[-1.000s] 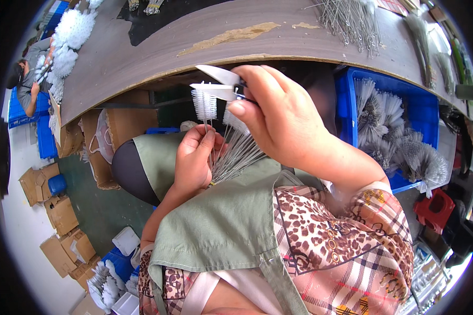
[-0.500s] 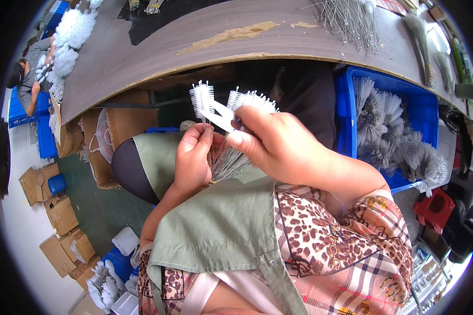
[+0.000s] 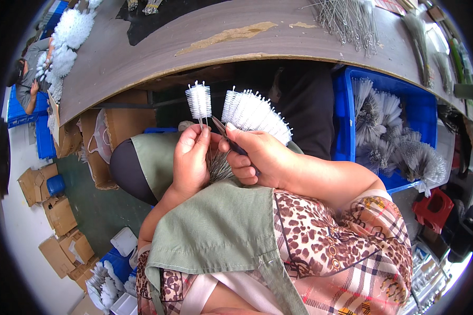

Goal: Trimming and organizing white cleaning brushes in a factory setting.

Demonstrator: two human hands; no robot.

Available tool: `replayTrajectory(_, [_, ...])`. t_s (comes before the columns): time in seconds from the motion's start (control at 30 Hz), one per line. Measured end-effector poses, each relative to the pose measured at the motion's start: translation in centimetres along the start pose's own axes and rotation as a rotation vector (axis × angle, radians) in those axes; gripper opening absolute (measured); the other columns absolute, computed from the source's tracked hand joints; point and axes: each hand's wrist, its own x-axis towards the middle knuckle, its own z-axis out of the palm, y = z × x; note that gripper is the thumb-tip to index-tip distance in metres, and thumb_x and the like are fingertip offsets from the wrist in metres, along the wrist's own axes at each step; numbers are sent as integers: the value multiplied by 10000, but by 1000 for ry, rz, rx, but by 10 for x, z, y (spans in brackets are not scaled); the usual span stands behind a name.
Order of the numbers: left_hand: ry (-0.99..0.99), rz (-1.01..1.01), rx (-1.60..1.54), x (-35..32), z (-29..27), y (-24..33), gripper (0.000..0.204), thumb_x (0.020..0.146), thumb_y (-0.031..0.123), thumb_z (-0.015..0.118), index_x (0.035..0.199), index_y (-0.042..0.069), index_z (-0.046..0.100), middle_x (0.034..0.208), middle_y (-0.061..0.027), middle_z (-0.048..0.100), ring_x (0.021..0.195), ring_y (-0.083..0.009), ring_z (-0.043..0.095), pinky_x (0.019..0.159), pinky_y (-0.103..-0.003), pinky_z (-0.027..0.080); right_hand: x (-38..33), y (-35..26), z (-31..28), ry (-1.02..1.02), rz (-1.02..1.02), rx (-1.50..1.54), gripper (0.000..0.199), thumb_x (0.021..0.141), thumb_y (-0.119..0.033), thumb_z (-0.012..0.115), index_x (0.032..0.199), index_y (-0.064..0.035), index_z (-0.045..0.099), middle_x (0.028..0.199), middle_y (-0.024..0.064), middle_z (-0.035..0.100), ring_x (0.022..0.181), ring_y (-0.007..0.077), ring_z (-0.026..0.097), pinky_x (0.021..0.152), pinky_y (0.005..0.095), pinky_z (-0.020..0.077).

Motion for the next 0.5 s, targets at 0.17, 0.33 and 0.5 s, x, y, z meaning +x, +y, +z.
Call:
replayTrajectory(0.17, [-5, 21, 8, 1, -3, -3, 165, 980, 165, 469, 959, 13, 529, 840, -59, 631, 757, -89, 597, 712, -236, 490, 2, -1, 1, -8, 1, -5, 327, 985, -420, 385, 889, -126, 494, 543, -45, 348, 416, 68, 295, 388, 213, 244])
replayTrajectory(0.33, [-1, 11, 23, 1, -1, -3, 170, 991, 149, 425, 965, -1, 502, 792, -85, 610, 726, -129, 582, 706, -249, 470, 4, 0, -1, -6, -1, -12, 347, 982, -449, 373, 896, -126, 471, 518, -73, 312, 374, 41, 255, 340, 192, 230])
replayTrajectory(0.5, [-19, 25, 4, 1, -5, -6, 155, 976, 156, 476, 961, 14, 533, 838, -54, 630, 756, -86, 592, 710, -236, 488, 4, 0, 0, -8, 4, -6, 347, 985, -443, 365, 891, -126, 469, 518, -73, 312, 372, 42, 254, 337, 191, 228])
